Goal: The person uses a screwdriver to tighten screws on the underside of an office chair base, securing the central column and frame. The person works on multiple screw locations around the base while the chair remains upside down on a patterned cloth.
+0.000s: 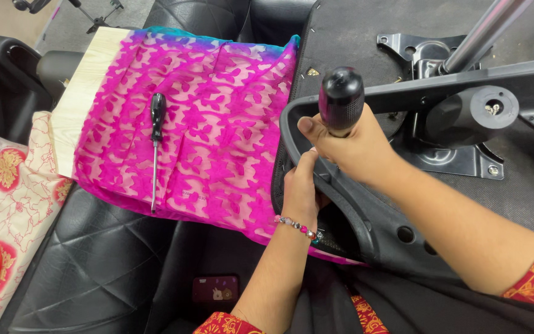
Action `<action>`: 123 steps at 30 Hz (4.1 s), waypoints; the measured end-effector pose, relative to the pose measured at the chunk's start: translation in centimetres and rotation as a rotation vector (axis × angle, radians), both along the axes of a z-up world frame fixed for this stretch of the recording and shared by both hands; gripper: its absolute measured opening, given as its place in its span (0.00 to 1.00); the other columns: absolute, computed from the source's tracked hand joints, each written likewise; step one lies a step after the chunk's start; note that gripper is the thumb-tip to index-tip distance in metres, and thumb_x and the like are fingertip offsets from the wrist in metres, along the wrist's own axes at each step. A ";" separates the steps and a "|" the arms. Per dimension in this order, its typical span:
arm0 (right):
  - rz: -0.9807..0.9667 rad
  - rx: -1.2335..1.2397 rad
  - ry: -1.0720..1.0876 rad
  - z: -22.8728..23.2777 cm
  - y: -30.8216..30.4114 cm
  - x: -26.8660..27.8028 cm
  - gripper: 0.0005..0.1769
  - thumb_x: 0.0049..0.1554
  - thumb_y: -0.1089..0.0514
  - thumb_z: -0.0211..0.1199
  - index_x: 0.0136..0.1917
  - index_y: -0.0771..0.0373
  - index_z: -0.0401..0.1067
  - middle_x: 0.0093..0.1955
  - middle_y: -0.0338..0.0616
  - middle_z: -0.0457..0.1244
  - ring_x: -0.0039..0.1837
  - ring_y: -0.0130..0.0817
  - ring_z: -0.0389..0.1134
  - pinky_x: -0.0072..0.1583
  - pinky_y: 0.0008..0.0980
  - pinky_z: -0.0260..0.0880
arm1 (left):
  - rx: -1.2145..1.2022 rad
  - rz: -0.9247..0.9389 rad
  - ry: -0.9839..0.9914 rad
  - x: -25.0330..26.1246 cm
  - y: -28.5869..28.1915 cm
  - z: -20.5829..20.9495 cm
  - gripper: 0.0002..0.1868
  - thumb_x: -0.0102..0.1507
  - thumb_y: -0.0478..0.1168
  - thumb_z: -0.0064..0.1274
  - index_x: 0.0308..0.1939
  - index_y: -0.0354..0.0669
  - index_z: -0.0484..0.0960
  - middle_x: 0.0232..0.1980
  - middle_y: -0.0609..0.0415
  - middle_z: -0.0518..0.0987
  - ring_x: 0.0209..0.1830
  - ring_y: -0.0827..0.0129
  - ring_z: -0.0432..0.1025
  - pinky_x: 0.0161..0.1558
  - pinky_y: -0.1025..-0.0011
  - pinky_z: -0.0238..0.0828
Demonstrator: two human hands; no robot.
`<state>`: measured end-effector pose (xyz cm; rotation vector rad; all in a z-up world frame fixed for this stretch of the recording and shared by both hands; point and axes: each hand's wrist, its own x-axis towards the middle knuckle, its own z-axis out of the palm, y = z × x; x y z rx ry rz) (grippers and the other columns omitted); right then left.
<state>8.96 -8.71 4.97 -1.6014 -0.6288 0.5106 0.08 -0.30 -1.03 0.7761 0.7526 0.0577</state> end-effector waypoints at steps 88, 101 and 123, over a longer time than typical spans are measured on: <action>0.408 -0.126 -0.186 1.3 -0.3 1.8 0.15 0.57 0.49 0.66 0.36 0.60 0.75 0.31 0.34 0.66 0.36 0.21 0.67 0.41 0.25 0.68 | 0.008 -0.019 -0.101 0.0 -0.1 -1.6 0.36 0.65 0.62 0.46 0.57 0.28 0.75 0.44 0.46 0.83 0.41 0.60 0.81 0.43 0.62 0.81; -0.069 0.166 0.031 -0.3 -0.3 -0.3 0.09 0.62 0.57 0.63 0.44 0.65 0.72 0.33 0.36 0.63 0.30 0.21 0.58 0.32 0.25 0.56 | -0.039 -0.010 -0.106 0.0 -0.2 -0.6 0.26 0.65 0.51 0.47 0.54 0.29 0.77 0.42 0.43 0.83 0.38 0.59 0.80 0.43 0.63 0.80; 0.072 -0.017 -0.578 1.4 -8.1 -3.0 0.31 0.66 0.34 0.52 0.57 0.65 0.70 0.48 0.43 0.65 0.49 0.33 0.69 0.53 0.33 0.70 | 0.008 -0.004 0.027 0.1 -0.2 0.2 0.24 0.63 0.55 0.48 0.49 0.38 0.80 0.39 0.49 0.83 0.38 0.62 0.79 0.41 0.62 0.78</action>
